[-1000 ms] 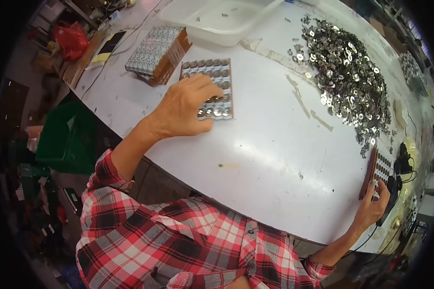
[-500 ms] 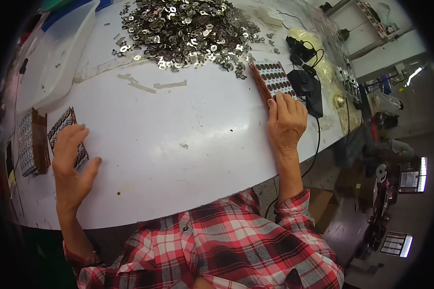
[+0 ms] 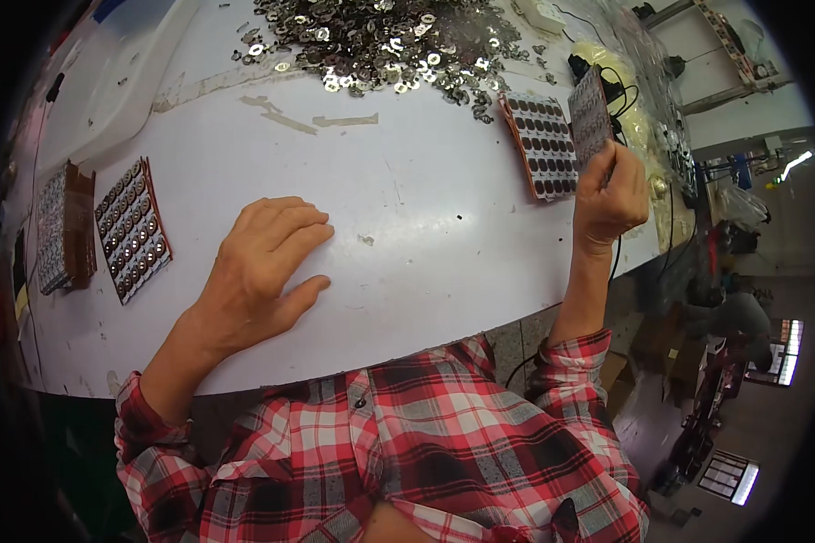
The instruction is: Assembling small circular metal parts into a grid-based storage tray.
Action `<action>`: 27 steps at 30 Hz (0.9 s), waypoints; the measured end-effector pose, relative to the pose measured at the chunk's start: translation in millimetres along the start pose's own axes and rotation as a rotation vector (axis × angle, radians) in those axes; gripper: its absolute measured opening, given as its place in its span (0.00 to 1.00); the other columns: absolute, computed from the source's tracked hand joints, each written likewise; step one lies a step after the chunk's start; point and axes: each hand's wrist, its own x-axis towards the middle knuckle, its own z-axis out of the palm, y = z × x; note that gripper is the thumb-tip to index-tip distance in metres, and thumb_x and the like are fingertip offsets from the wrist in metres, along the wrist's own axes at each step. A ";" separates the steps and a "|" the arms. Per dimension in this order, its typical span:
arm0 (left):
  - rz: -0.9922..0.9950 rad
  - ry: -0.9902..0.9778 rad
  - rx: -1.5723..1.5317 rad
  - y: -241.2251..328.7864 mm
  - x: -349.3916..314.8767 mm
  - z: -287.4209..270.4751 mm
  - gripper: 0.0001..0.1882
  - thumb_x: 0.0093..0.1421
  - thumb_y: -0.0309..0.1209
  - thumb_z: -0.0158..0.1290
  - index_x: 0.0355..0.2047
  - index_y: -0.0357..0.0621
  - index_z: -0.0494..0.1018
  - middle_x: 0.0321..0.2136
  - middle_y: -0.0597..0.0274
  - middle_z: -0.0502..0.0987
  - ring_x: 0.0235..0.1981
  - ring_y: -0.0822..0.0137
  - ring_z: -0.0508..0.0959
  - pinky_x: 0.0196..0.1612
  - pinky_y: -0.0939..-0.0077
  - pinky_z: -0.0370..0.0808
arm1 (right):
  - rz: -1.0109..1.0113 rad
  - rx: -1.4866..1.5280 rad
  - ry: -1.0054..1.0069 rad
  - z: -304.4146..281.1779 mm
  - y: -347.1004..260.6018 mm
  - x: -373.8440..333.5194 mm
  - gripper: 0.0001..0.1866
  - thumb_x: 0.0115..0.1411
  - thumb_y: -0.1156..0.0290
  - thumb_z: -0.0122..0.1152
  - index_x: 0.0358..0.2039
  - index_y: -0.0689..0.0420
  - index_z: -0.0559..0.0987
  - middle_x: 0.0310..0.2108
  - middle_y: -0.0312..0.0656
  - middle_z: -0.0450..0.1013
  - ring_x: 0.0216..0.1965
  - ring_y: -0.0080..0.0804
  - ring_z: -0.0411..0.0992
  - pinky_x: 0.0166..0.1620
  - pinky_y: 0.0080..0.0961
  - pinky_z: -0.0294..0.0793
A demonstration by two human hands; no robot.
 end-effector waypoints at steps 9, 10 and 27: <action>-0.427 0.252 -0.356 -9.2 -7.9 12.9 0.45 0.53 0.22 0.67 0.70 0.38 0.60 0.52 0.50 0.78 0.49 0.61 0.80 0.53 0.68 0.75 | -0.308 0.816 -0.045 -39.1 -133.3 -4.7 0.10 0.58 0.74 0.73 0.37 0.65 0.83 0.30 0.46 0.78 0.30 0.40 0.78 0.32 0.33 0.78; -0.445 0.249 -0.355 -12.7 -4.4 14.7 0.45 0.53 0.22 0.67 0.70 0.38 0.60 0.52 0.50 0.78 0.49 0.61 0.80 0.53 0.68 0.75 | -0.340 0.834 -0.090 -41.2 -145.1 -11.5 0.12 0.56 0.72 0.74 0.38 0.65 0.83 0.32 0.46 0.78 0.30 0.38 0.78 0.32 0.31 0.78; -0.180 0.335 0.105 -11.2 -10.3 11.5 0.25 0.47 0.27 0.69 0.47 0.37 0.77 0.32 0.57 0.78 0.31 0.60 0.79 0.31 0.68 0.75 | -0.162 0.749 -0.741 89.3 -135.8 44.6 0.23 0.59 0.85 0.49 0.52 0.55 0.80 0.60 0.44 0.72 0.54 0.44 0.76 0.56 0.34 0.76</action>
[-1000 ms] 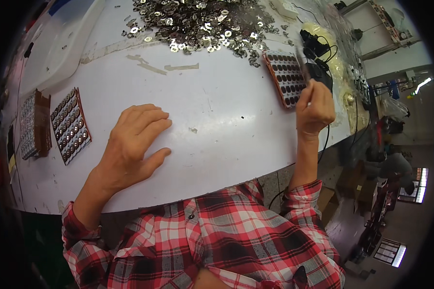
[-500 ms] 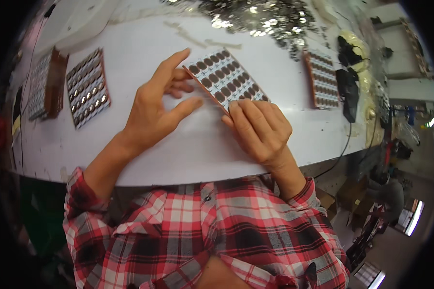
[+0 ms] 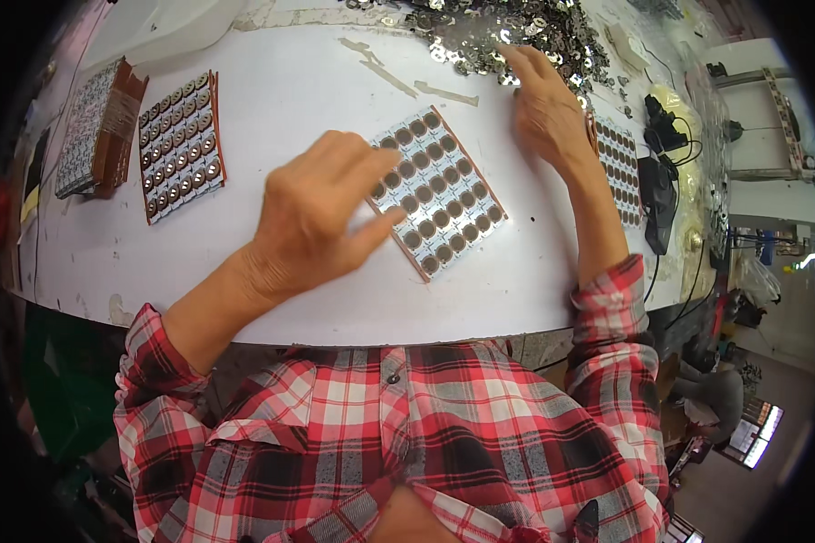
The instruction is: Assembling small circular metal parts into a grid-based storage tray.
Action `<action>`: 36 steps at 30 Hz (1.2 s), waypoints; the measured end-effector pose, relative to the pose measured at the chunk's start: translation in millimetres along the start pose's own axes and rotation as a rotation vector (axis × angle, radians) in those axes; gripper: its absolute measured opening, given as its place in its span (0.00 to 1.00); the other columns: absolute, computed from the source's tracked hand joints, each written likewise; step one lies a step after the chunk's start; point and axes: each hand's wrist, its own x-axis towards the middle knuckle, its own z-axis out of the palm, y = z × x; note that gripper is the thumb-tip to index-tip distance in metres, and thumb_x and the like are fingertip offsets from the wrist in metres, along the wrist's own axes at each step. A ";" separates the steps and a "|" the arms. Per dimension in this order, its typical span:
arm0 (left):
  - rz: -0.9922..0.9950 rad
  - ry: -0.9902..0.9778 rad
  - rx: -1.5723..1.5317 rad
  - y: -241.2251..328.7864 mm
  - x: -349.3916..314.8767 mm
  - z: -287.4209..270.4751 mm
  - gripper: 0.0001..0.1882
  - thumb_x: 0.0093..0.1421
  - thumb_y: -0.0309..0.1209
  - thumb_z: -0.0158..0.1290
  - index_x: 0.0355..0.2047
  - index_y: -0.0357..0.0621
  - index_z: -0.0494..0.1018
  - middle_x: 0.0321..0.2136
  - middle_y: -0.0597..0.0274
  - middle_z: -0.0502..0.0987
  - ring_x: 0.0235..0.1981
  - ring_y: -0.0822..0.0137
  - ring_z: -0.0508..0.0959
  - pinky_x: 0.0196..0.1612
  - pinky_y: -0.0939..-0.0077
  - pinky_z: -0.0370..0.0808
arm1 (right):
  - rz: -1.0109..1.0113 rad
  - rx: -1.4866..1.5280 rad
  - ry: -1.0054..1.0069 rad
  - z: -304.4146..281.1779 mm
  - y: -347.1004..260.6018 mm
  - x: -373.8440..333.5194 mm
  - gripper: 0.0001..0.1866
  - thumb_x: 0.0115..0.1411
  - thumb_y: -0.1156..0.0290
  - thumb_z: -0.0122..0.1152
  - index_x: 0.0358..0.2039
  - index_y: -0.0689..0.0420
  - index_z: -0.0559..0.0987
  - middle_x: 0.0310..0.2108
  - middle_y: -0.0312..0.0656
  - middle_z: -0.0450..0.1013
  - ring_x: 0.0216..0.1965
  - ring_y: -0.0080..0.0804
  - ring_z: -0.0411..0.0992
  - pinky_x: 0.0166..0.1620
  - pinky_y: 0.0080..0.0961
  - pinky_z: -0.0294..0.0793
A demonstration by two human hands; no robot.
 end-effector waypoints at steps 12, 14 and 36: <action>0.157 -0.199 -0.068 17.7 -4.1 0.6 0.34 0.38 0.35 0.74 0.46 0.37 0.76 0.46 0.52 0.75 0.49 0.52 0.75 0.48 0.61 0.71 | 0.275 0.402 0.063 -44.0 3.1 -38.6 0.11 0.64 0.80 0.62 0.46 0.59 0.83 0.34 0.31 0.78 0.34 0.17 0.73 0.39 0.17 0.73; 0.192 -0.329 -0.050 26.9 -2.2 -6.4 0.35 0.39 0.38 0.74 0.46 0.33 0.75 0.48 0.48 0.74 0.52 0.50 0.74 0.51 0.60 0.71 | 0.276 0.436 0.016 -41.8 3.9 -45.5 0.11 0.63 0.79 0.63 0.46 0.59 0.83 0.35 0.31 0.79 0.34 0.17 0.73 0.39 0.17 0.73; 0.179 -0.370 -0.097 13.3 -10.6 7.4 0.37 0.38 0.40 0.72 0.48 0.32 0.76 0.56 0.46 0.75 0.59 0.50 0.73 0.61 0.50 0.67 | 0.538 0.599 -0.024 -28.1 -30.2 -75.6 0.11 0.65 0.78 0.64 0.47 0.58 0.85 0.38 0.36 0.81 0.36 0.18 0.75 0.42 0.16 0.74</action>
